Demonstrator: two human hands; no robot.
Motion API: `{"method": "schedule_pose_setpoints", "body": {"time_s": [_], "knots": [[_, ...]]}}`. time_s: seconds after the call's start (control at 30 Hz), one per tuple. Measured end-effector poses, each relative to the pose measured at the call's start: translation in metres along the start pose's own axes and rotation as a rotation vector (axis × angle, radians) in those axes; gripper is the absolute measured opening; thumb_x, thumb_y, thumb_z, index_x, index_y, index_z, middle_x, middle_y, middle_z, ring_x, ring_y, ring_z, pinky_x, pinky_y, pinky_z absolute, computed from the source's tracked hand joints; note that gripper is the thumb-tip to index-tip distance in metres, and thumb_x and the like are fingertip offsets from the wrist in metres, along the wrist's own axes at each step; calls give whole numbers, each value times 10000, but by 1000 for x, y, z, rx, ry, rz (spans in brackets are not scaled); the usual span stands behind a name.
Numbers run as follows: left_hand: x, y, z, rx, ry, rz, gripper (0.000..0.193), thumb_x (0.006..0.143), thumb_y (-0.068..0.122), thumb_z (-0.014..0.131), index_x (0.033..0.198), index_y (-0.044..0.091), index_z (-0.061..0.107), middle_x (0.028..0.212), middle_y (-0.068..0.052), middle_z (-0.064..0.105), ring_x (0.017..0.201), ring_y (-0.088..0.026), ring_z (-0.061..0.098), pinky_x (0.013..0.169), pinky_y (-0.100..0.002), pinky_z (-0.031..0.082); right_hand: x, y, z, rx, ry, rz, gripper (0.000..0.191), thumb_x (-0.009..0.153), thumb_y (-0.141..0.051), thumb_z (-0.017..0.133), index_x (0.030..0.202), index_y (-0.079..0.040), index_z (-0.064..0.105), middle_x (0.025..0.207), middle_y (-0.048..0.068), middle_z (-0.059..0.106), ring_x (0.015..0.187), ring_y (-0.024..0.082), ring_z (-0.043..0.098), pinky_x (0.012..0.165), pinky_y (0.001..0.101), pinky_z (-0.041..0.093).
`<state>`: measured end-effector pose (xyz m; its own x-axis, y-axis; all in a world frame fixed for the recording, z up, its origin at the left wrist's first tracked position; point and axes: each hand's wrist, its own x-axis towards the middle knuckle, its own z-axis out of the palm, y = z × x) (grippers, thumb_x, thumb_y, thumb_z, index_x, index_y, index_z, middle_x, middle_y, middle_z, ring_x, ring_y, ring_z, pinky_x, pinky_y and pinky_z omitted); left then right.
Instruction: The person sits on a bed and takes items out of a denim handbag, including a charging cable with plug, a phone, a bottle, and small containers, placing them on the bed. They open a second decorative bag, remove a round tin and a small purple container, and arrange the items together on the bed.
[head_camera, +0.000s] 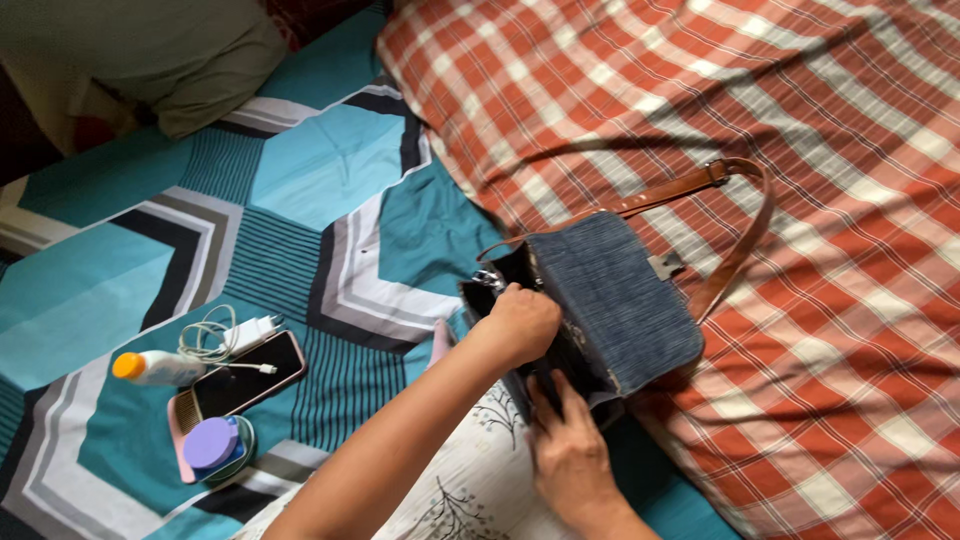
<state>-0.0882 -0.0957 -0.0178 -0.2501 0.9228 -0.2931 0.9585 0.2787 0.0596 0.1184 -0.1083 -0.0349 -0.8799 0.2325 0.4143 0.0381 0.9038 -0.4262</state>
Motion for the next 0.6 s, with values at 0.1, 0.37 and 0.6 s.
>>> {"method": "schedule_pose_setpoints", "body": {"time_s": [0.1, 0.37, 0.6], "knots": [[38, 12, 10, 67, -320, -59, 363, 911, 230, 616, 1243, 135, 731, 1327, -116, 691, 1236, -312, 640, 1054, -566, 408, -1, 7, 2, -4, -2, -29, 341, 841, -84, 667, 1110, 125, 678, 1377, 217, 586, 1349, 474, 465, 1077, 510, 435], [95, 54, 57, 302, -524, -246, 614, 953, 419, 633, 1504, 158, 555, 1571, -148, 499, 1444, -460, 404, 1059, -656, 349, -1, 21, 6, 23, -52, -12, 328, 780, -103, 718, 1044, 91, 711, 1280, 220, 618, 1335, 495, 450, 1055, 539, 421], [135, 37, 126, 180, -474, -167, 664, 996, 568, 431, 1545, 196, 442, 1623, -42, 402, 1501, -283, 338, 1181, -489, 251, -2, 25, 4, 22, -10, -34, 337, 761, -86, 718, 1048, 90, 711, 1306, 214, 615, 1354, 475, 461, 1062, 517, 433]]}}
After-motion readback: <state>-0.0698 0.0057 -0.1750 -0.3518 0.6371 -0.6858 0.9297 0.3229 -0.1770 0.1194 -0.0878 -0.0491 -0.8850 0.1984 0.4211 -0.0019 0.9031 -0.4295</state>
